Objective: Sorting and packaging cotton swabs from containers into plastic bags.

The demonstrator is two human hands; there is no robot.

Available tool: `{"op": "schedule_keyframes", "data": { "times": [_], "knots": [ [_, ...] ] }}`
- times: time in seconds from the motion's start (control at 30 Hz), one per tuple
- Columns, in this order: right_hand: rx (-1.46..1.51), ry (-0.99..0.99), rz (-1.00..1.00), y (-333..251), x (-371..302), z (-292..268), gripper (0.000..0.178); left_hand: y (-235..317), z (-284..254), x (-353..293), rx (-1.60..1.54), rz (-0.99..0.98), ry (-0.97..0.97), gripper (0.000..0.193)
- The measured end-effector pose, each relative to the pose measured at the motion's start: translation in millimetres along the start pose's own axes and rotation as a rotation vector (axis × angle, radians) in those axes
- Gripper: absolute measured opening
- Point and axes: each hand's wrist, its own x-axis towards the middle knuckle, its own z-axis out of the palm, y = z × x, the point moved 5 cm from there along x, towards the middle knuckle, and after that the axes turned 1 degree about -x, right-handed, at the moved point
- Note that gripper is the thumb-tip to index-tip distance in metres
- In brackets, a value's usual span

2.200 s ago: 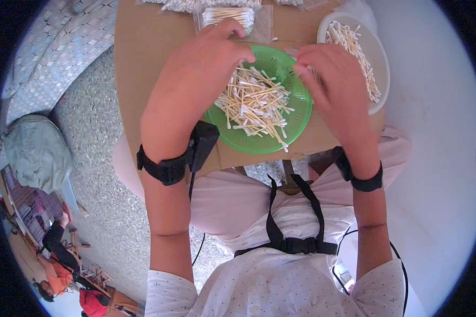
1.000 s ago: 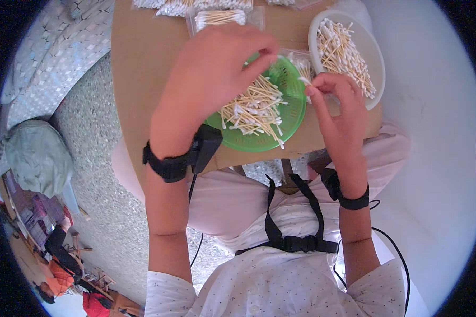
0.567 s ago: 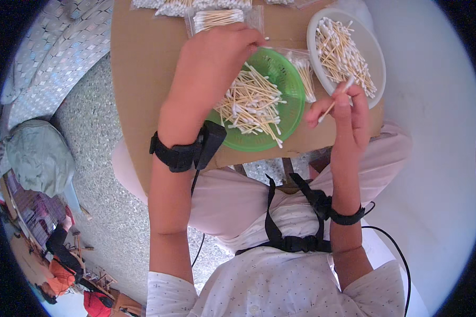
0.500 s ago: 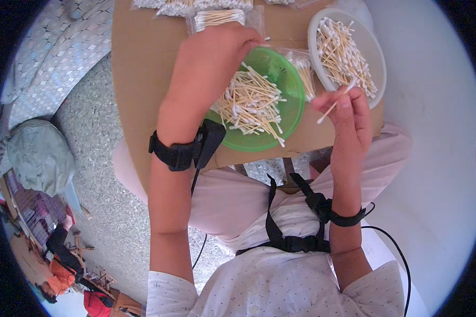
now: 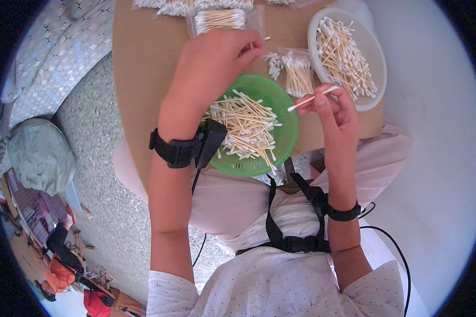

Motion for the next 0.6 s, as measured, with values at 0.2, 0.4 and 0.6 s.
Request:
{"op": "schedule_keyframes", "data": {
  "times": [0.2,0.4,0.6],
  "knots": [
    [0.009,0.019,0.062,0.9,-7.6,7.0,0.008,3.9,1.3,-4.3,0.080,0.001,-0.071,0.021],
    [-0.481,-0.022,-0.294,-0.4,-12.0,30.6,0.011,5.4,4.5,-4.1,0.082,0.080,0.015,0.024],
    [-0.567,0.022,-0.360,0.1,-17.6,40.7,0.012,4.9,4.1,-3.7,0.052,0.040,-0.019,0.030]
  ]
}}
